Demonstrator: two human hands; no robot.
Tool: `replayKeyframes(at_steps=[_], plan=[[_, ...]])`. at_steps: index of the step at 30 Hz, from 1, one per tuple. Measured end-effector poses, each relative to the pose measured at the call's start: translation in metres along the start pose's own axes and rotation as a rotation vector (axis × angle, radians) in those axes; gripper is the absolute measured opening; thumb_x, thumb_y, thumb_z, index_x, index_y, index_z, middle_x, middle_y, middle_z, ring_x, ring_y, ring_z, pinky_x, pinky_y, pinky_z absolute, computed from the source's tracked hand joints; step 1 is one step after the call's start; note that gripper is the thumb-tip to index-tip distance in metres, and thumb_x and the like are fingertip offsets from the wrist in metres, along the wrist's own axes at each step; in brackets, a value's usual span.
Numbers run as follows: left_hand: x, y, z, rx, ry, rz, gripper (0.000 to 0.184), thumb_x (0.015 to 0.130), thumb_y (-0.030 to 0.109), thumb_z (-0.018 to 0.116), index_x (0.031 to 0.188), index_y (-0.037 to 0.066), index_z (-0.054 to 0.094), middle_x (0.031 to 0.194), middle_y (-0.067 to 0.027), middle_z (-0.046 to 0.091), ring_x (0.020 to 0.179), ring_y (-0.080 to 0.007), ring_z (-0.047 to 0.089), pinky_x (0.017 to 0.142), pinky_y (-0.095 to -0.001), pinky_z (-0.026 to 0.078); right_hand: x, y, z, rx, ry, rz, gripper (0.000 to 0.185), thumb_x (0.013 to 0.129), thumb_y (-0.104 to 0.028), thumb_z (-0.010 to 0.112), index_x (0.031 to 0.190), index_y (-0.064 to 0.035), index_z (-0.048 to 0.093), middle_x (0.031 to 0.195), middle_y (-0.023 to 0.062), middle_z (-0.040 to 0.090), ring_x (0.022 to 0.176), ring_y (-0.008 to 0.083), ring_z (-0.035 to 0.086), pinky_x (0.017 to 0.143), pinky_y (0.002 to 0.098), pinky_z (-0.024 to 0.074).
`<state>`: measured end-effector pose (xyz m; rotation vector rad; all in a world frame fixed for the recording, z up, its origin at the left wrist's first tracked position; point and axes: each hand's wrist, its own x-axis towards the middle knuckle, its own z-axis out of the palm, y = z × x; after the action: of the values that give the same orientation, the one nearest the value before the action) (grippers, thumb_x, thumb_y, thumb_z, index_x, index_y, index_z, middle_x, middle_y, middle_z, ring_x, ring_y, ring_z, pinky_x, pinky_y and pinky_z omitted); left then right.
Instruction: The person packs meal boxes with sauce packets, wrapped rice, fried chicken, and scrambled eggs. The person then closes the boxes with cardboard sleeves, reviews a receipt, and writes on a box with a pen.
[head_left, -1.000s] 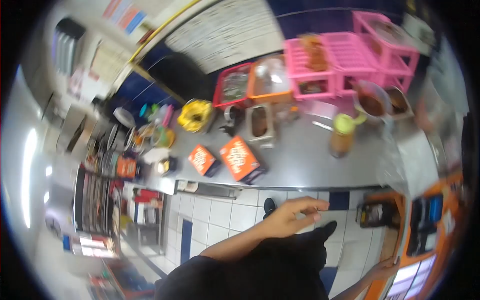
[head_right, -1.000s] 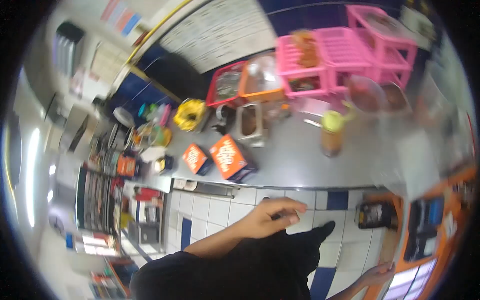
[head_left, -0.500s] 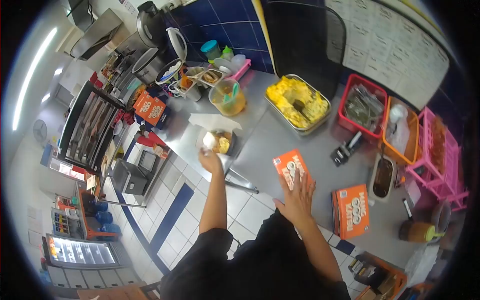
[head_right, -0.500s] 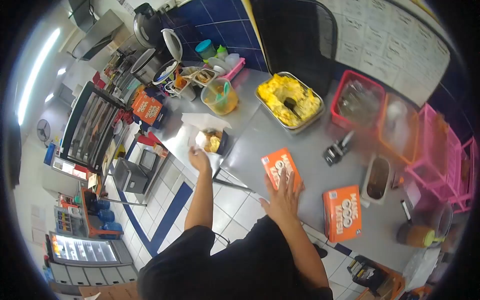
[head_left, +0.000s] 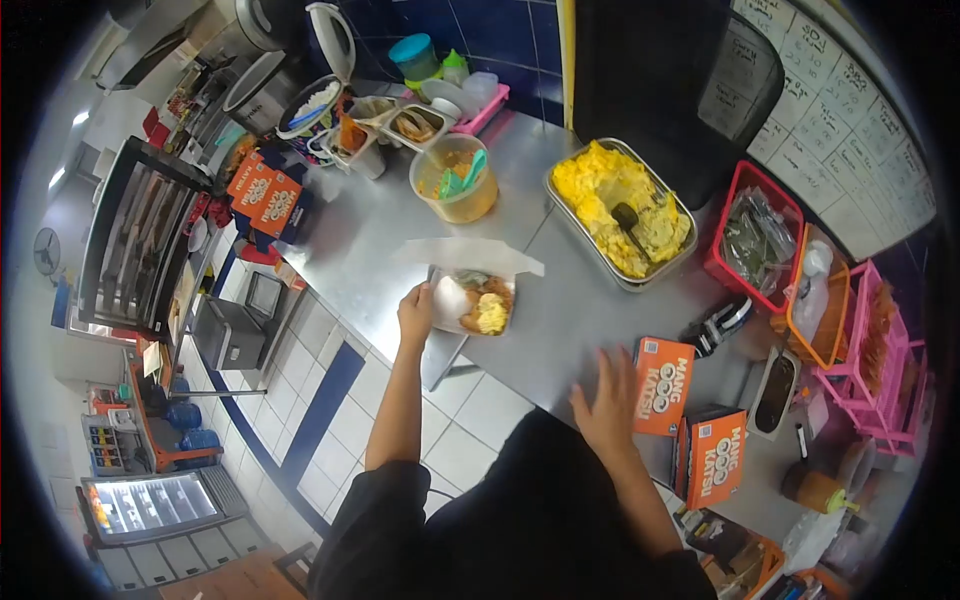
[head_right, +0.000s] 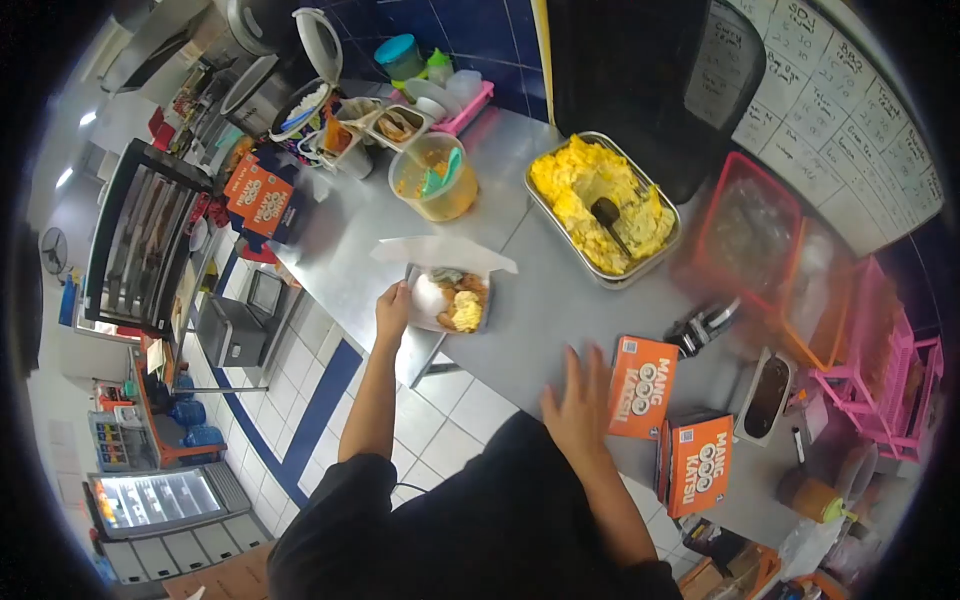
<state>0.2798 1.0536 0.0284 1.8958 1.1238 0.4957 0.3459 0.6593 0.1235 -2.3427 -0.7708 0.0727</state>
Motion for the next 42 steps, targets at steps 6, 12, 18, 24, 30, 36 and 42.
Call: replayKeyframes(at_steps=[6,12,18,24,30,36,42], plan=[[-0.029,0.039,0.028,-0.144,0.074,0.122,0.065,0.091,0.021,0.065,0.147,-0.003,0.042,0.129,-0.0219,0.065,0.115,-0.0347,0.064,0.102,-0.0422,0.046,0.106,-0.009,0.023,0.267,0.128,-0.052,0.078,0.084,-0.013,0.070,0.152,-0.0032,0.033,0.154,0.0261,0.037,0.144,0.0423,0.035,0.117,0.0473,0.0325],[-0.011,0.120,-0.019,0.305,-0.391,0.625,0.038,0.083,0.009,0.069,0.121,0.000,0.068,0.115,-0.0200,0.071,0.107,-0.0388,0.066,0.103,-0.0451,0.046,0.148,-0.024,-0.007,0.150,-0.350,0.080,0.065,0.087,-0.012,0.066,0.149,-0.0130,0.046,0.153,0.0243,0.039,0.140,0.0412,0.041,0.113,0.0465,0.0383],[-0.057,0.008,0.032,0.043,-0.369,0.465,0.068,0.095,0.020,0.062,0.152,-0.005,0.034,0.121,-0.0302,0.066,0.111,-0.0433,0.066,0.095,-0.0460,0.052,0.067,-0.004,0.081,0.187,-0.073,0.123,0.060,0.092,-0.007,0.061,0.150,-0.0126,0.046,0.152,0.0231,0.042,0.140,0.0358,0.045,0.115,0.0432,0.0369],[-0.076,0.045,0.018,0.051,-0.335,0.158,0.047,0.101,0.017,0.052,0.143,-0.005,0.048,0.089,-0.0243,0.073,0.083,-0.0361,0.075,0.073,-0.0387,0.057,0.072,-0.009,0.088,0.668,0.012,0.347,0.052,0.092,0.008,0.050,0.143,-0.0052,0.054,0.141,0.0142,0.057,0.132,0.0197,0.052,0.111,0.0317,0.0393],[-0.066,0.027,0.022,-0.002,-0.314,0.182,0.044,0.097,0.003,0.043,0.139,-0.003,0.054,0.105,-0.0283,0.071,0.098,-0.0317,0.074,0.085,-0.0395,0.055,0.067,-0.006,0.067,0.625,-0.140,0.472,0.056,0.085,0.004,0.045,0.138,-0.0091,0.058,0.128,0.0160,0.065,0.106,0.0195,0.064,0.096,0.0266,0.0459],[-0.049,0.014,0.006,-0.647,-0.719,-0.159,0.050,0.097,0.011,0.039,0.142,-0.010,0.049,0.124,-0.0269,0.067,0.118,-0.0348,0.064,0.102,-0.0383,0.049,0.047,0.005,0.080,0.987,-0.129,0.454,0.063,0.083,0.003,0.045,0.145,-0.0057,0.051,0.141,0.0109,0.057,0.121,0.0177,0.058,0.098,0.0253,0.0451],[-0.027,0.059,-0.002,-0.006,-0.746,-0.097,0.057,0.104,0.045,0.044,0.112,-0.008,0.064,0.096,-0.0256,0.071,0.096,-0.0392,0.070,0.080,-0.0484,0.054,0.076,-0.005,0.088,0.719,-0.197,0.747,0.053,0.104,-0.039,0.042,0.145,-0.0070,0.050,0.153,0.0219,0.044,0.145,0.0336,0.039,0.119,0.0461,0.0272]])
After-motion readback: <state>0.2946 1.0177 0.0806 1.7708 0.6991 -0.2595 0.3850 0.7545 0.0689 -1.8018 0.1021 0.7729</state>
